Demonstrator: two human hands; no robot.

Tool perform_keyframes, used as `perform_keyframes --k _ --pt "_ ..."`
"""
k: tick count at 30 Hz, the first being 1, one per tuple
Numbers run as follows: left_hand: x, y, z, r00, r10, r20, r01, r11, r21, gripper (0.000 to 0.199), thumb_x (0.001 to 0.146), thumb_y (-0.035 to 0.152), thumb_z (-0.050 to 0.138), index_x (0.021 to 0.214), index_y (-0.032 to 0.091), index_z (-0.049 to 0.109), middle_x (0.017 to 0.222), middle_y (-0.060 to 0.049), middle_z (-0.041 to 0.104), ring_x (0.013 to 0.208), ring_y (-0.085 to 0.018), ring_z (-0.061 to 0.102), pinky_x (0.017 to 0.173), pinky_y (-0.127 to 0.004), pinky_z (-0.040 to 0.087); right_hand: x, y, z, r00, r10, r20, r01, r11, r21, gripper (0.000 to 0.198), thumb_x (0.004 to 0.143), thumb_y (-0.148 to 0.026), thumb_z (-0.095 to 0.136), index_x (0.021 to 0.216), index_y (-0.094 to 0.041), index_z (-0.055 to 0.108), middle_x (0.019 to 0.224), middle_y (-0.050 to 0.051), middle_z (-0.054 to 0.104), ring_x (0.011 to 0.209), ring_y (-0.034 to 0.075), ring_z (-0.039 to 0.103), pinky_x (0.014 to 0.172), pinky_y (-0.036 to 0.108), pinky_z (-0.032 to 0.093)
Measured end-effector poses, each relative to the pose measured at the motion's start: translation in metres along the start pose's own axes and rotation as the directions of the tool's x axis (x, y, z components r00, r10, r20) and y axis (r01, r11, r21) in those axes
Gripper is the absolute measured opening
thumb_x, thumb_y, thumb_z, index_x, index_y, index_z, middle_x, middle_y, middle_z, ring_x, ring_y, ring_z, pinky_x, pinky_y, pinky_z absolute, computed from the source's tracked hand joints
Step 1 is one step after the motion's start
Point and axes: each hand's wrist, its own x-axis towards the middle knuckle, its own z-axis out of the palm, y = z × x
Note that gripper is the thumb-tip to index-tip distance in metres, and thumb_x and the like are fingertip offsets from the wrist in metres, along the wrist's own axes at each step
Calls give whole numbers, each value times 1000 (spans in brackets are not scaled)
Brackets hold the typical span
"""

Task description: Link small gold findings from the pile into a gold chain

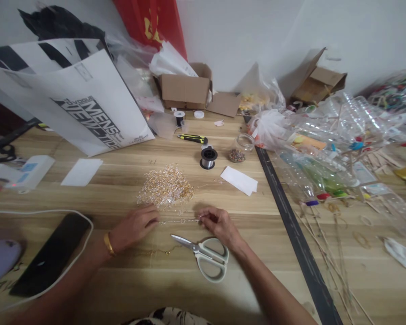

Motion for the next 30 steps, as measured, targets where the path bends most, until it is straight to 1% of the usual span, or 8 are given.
perform_keyframes --k 4,8,12,16,18,21,24,30 --pt "-5 -5 -2 999 -16 34 15 1000 13 20 85 13 42 72 15 55 76 -3 55 74 -16 49 70 -28 38 0 3 3 999 -25 -25 25 1000 -6 21 77 -33 62 88 -15 63 77 4 64 64 12 57 58 25 46" --pt "-9 -10 -1 999 -27 43 27 1000 8 20 86 14 40 72 16 55 77 -3 55 76 -17 49 73 -30 37 0 4 5 999 -29 -30 28 999 -45 21 76 -30 61 89 -14 60 73 2 59 59 11 55 55 23 44" --pt "-12 -12 0 997 -43 70 44 999 -12 20 86 14 40 72 16 55 78 -3 56 75 -17 49 71 -29 37 1 5 4 997 -70 -26 65 985 -157 16 78 -28 58 88 -15 59 71 1 57 56 10 51 53 22 41" --pt "-12 -12 -1 996 -48 80 50 998 -23 21 86 15 39 71 16 54 78 -3 56 75 -18 49 70 -30 36 1 7 0 982 -187 6 176 913 -368 11 79 -22 56 88 -16 61 74 2 57 62 12 50 55 22 40" --pt "-12 -11 -2 995 -54 87 54 999 -5 21 86 15 39 71 16 54 78 -4 56 76 -18 50 71 -30 36 0 5 -2 974 -220 48 219 876 -430 10 80 -18 54 87 -16 60 75 2 56 65 13 51 57 23 40" --pt "-12 -10 -4 994 -61 89 61 998 5 21 86 15 39 71 16 54 78 -4 56 76 -18 50 71 -30 37 -2 1 -2 967 -233 100 251 836 -488 7 80 -15 51 83 -16 57 72 2 56 63 13 51 58 23 39" --pt "-13 -9 -6 992 -65 109 65 998 0 22 86 16 39 72 16 54 79 -4 57 75 -18 51 71 -30 37 -3 -5 -1 963 -243 120 267 780 -566 7 81 -12 50 79 -17 55 71 1 55 61 12 49 57 22 37" --pt "-14 -11 -9 992 -77 104 74 997 37 22 86 15 38 72 17 55 78 -4 57 76 -18 53 70 -30 37 -4 -7 1 960 -218 177 279 668 -690 8 84 -14 49 80 -18 54 77 2 57 66 13 52 60 23 38"
